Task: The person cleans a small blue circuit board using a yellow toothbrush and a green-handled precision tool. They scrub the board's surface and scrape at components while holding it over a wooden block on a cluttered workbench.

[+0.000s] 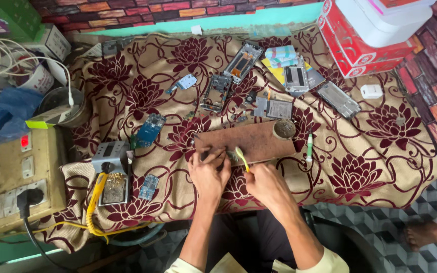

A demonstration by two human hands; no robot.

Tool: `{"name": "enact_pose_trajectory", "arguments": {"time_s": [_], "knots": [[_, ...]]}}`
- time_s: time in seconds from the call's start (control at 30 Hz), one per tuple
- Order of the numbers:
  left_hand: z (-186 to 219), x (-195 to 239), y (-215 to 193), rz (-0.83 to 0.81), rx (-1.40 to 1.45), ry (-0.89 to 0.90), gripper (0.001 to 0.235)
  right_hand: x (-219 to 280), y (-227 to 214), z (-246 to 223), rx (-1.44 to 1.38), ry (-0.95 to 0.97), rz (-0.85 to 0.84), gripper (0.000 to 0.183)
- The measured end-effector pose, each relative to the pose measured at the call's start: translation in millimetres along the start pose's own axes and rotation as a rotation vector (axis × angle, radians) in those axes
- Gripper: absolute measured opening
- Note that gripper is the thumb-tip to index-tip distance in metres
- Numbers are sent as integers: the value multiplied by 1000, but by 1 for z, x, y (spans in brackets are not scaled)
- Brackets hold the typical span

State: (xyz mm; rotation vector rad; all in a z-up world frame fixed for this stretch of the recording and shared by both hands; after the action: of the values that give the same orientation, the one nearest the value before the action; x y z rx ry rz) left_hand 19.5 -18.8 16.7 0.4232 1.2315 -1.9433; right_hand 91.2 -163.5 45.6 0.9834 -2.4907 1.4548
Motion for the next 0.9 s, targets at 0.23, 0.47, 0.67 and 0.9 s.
{"name": "enact_pose_trajectory", "arguments": {"time_s": [0.23, 0.47, 0.67, 0.9], "knots": [[2, 2, 3, -13, -69, -15, 17, 7, 10, 15, -65, -31, 21, 18], [10, -4, -1, -103, -73, 221, 40, -13, -8, 52, -401, -299, 197, 16], [11, 1, 4, -203, -82, 318, 41, -52, 5, 73, -961, -155, 212, 16], [17, 13, 14, -158, 256, -423, 25, -55, 15, 84, -799, -214, 154, 22]]}}
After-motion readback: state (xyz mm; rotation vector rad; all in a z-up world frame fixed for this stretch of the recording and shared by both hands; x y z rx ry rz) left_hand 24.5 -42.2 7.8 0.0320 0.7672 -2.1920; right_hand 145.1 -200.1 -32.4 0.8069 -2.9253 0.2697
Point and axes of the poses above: each hand's wrist, its own x-axis away from the middle knuckle, its own y-axis out of the palm, z = x × y, the point moved 1 cm from there along -x, towards the middle knuckle, and after that the axes turned 5 degrees about y, right-handed, at the moved point
